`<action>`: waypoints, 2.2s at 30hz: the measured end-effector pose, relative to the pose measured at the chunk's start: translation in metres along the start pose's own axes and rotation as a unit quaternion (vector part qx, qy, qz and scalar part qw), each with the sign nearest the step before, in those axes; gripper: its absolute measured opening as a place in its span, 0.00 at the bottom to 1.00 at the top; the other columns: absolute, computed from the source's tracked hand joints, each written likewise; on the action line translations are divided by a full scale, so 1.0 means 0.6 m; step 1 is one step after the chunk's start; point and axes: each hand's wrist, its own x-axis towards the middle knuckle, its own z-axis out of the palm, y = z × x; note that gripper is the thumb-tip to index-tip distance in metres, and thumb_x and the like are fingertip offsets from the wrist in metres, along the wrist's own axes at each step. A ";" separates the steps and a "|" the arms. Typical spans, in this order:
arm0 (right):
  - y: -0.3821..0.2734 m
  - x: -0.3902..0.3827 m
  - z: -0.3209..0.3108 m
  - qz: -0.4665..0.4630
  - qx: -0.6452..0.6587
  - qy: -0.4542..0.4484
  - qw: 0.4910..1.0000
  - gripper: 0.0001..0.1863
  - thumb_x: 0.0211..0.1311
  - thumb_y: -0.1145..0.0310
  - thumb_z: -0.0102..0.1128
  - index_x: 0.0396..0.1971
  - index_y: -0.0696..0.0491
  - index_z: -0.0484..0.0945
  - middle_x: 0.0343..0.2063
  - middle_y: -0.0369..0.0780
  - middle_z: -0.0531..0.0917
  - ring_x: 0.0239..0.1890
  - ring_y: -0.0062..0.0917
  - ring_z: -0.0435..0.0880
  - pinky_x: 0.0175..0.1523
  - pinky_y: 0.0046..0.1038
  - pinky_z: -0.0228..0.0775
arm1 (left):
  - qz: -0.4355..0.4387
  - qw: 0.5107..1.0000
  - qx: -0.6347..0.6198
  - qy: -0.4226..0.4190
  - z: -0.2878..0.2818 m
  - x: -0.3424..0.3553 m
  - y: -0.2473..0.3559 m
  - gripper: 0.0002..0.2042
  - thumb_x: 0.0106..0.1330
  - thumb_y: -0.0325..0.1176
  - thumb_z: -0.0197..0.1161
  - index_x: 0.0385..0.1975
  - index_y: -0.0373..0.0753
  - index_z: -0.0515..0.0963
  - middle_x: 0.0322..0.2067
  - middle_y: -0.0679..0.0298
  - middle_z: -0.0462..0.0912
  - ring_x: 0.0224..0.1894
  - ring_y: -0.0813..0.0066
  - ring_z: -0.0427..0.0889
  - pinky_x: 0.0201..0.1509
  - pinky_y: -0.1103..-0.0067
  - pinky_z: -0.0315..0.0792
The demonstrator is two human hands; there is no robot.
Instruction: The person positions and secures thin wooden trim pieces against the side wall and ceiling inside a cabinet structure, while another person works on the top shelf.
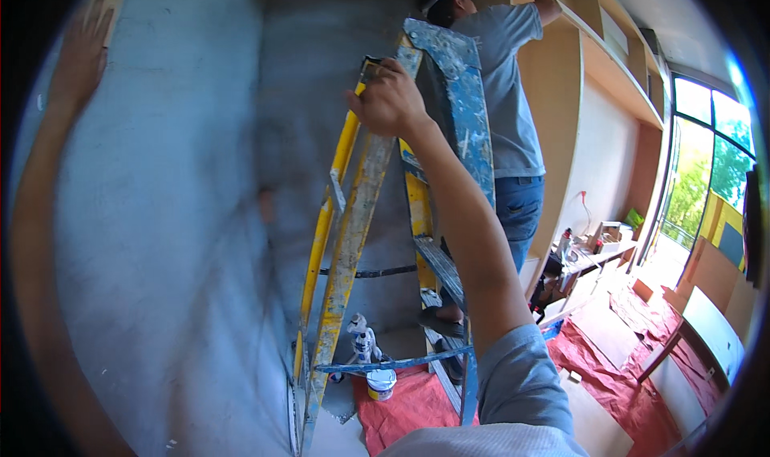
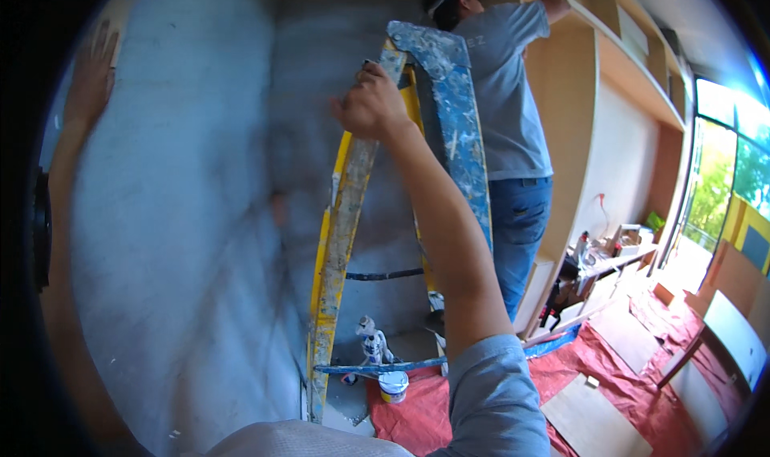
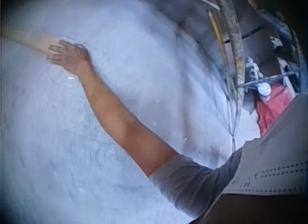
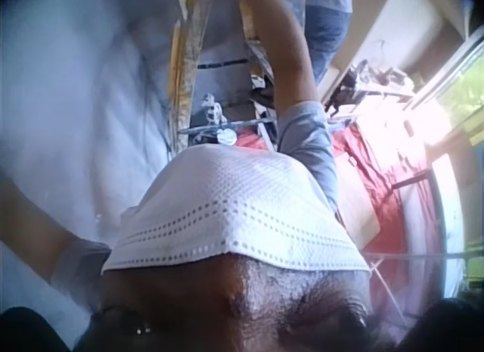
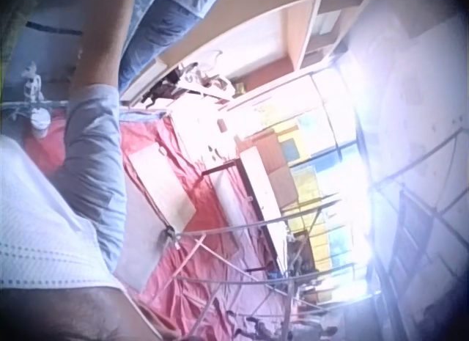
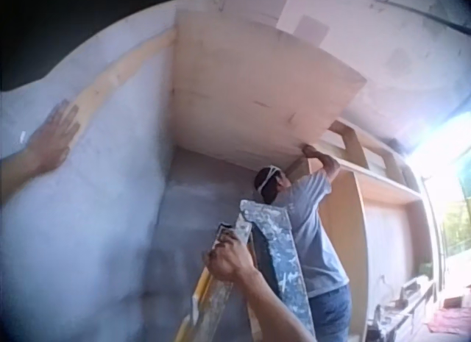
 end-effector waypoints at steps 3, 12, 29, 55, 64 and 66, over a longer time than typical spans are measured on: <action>-0.002 -0.002 0.007 0.017 0.007 -0.022 1.000 0.30 0.76 0.50 0.41 0.30 0.52 0.90 0.35 0.43 0.89 0.56 0.32 0.79 0.75 0.34 0.51 | -0.012 0.994 0.046 -0.103 -0.053 0.003 0.024 0.34 0.67 0.33 0.61 0.73 0.40 0.58 0.77 0.58 0.48 0.77 0.52 0.49 0.81 0.62 0.48; 0.006 -0.005 -0.004 -0.004 -0.009 0.002 1.000 0.30 0.75 0.53 0.42 0.24 0.55 0.89 0.28 0.45 0.88 0.46 0.32 0.83 0.73 0.34 0.54 | 0.009 0.986 0.103 -0.133 -0.088 0.005 0.032 0.32 0.71 0.42 0.59 0.73 0.41 0.60 0.77 0.53 0.46 0.76 0.48 0.50 0.80 0.61 0.48; 0.009 -0.009 0.029 0.022 0.026 0.075 0.997 0.31 0.73 0.51 0.45 0.19 0.55 0.88 0.26 0.44 0.87 0.49 0.32 0.81 0.72 0.33 0.54 | 0.021 0.987 0.086 -0.135 -0.070 0.005 0.025 0.34 0.68 0.45 0.58 0.74 0.42 0.59 0.77 0.51 0.47 0.77 0.42 0.46 0.80 0.56 0.42; 0.011 -0.015 0.024 -0.018 -0.006 0.055 0.998 0.30 0.73 0.51 0.45 0.20 0.52 0.88 0.26 0.39 0.88 0.48 0.31 0.81 0.71 0.36 0.53 | 0.038 0.989 0.103 -0.104 -0.045 0.008 0.010 0.33 0.68 0.39 0.56 0.74 0.38 0.58 0.75 0.49 0.51 0.76 0.39 0.48 0.80 0.55 0.44; 0.010 -0.009 0.012 -0.017 -0.015 0.043 0.999 0.31 0.73 0.50 0.44 0.22 0.54 0.89 0.26 0.42 0.88 0.47 0.34 0.83 0.72 0.35 0.54 | -0.006 0.975 0.124 -0.183 -0.105 0.009 0.044 0.34 0.73 0.41 0.56 0.76 0.40 0.52 0.78 0.56 0.43 0.78 0.53 0.48 0.82 0.64 0.46; 0.011 -0.009 0.010 -0.013 -0.010 0.031 0.999 0.31 0.73 0.50 0.44 0.23 0.54 0.89 0.27 0.42 0.88 0.48 0.34 0.83 0.73 0.35 0.54 | -0.017 0.980 0.100 -0.170 -0.098 0.008 0.044 0.34 0.72 0.39 0.58 0.75 0.40 0.54 0.77 0.57 0.45 0.78 0.53 0.48 0.82 0.64 0.47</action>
